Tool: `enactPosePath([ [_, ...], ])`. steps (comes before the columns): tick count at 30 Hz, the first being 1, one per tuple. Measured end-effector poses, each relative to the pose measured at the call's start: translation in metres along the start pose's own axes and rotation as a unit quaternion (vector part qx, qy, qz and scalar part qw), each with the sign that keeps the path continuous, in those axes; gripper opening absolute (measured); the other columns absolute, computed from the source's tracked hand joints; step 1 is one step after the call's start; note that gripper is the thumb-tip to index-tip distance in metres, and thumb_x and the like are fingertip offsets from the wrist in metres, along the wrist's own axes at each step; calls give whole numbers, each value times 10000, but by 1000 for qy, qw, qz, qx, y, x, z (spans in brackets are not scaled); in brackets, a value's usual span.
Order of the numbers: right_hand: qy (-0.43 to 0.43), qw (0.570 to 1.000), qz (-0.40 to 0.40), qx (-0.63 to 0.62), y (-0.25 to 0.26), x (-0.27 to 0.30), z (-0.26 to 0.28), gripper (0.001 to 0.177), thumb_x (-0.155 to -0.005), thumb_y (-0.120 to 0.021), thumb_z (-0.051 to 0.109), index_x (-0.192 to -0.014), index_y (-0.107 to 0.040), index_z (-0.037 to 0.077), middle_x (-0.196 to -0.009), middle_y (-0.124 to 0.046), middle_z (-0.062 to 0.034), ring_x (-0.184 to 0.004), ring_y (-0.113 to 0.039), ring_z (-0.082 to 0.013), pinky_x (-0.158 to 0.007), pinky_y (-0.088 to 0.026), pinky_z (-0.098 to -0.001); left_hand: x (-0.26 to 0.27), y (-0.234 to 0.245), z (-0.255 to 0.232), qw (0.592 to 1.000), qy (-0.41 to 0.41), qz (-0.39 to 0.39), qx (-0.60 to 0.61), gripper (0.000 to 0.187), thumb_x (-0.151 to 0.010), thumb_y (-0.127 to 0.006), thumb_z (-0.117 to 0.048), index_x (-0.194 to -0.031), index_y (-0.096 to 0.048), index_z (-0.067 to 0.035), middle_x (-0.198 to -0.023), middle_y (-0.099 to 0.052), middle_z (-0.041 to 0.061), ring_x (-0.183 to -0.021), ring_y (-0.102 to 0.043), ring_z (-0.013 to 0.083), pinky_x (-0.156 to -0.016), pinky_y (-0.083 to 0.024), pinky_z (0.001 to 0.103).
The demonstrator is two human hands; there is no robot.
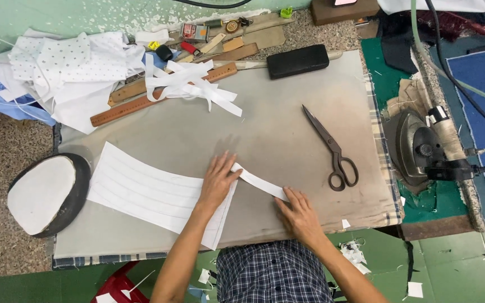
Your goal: The person uses shears to cut a long strip from a white fabric piece with printed lines on a worktable. They then trim the strip and cut a larger patterned section of the fabric, handling the pieces by hand throughout the process.
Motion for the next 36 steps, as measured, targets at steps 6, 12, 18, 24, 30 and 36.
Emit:
enactPosePath([
  [6,-89,995,39,-10,26,58,-13,660,-933,-649,492,-1460,-510,119,-1559,-462,-228,-1381,-501,-377,-1158,-440,-535,28,33,-5,995,8,-35,-90,447,-1010,-618,-58,-1453,-569,-97,-1551,-476,208,-1465,-432,415,-1228,-313,605],
  [12,-127,992,8,9,70,97,-12,508,-930,-687,322,-1337,-588,34,-1429,-572,-203,-1274,-576,-374,-1055,-518,-493,63,84,-28,970,-216,-22,-106,317,-971,-761,-156,-1248,-694,-16,-1319,-676,198,-1267,-623,363,-1148,-469,516],
  [18,-40,997,60,19,107,101,-6,415,-942,-674,259,-1283,-608,32,-1262,-648,-145,-1165,-625,-316,-976,-537,-441,56,134,-54,943,-321,38,-79,196,-1040,-673,-216,-1123,-750,-56,-1171,-747,140,-1120,-697,322,-1054,-533,455],
  [24,50,998,41,-4,100,33,-50,355,-958,-678,185,-1239,-619,-25,-1268,-647,-219,-1156,-625,-359,-990,-548,-448,35,0,-131,978,-183,98,24,624,-1042,-547,-517,-1415,-605,-19,-1539,-523,210,-1461,-446,376,-1249,-277,544],
  [30,76,993,36,-77,88,8,-79,367,-972,-687,186,-1256,-590,-26,-1313,-619,-232,-1240,-593,-390,-1012,-523,-460,35,-68,-107,979,-12,192,-70,787,-1025,-240,-732,-1634,-215,-234,-1714,-162,38,-1586,-95,250,-1281,-16,510],
  [36,78,993,24,-89,64,22,-94,384,-961,-708,210,-1238,-596,-30,-1304,-631,-234,-1180,-621,-372,-965,-527,-444,36,-39,-85,991,-29,126,-39,663,-1031,-539,-543,-1560,-445,-155,-1651,-364,133,-1554,-281,309,-1268,-184,578],
])
Point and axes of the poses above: each hand's wrist, its own x-axis away from the middle knuckle, its own y-axis out of the back of the hand, z = x × y, the point moved 1 cm from there along -x, towards the middle knuckle
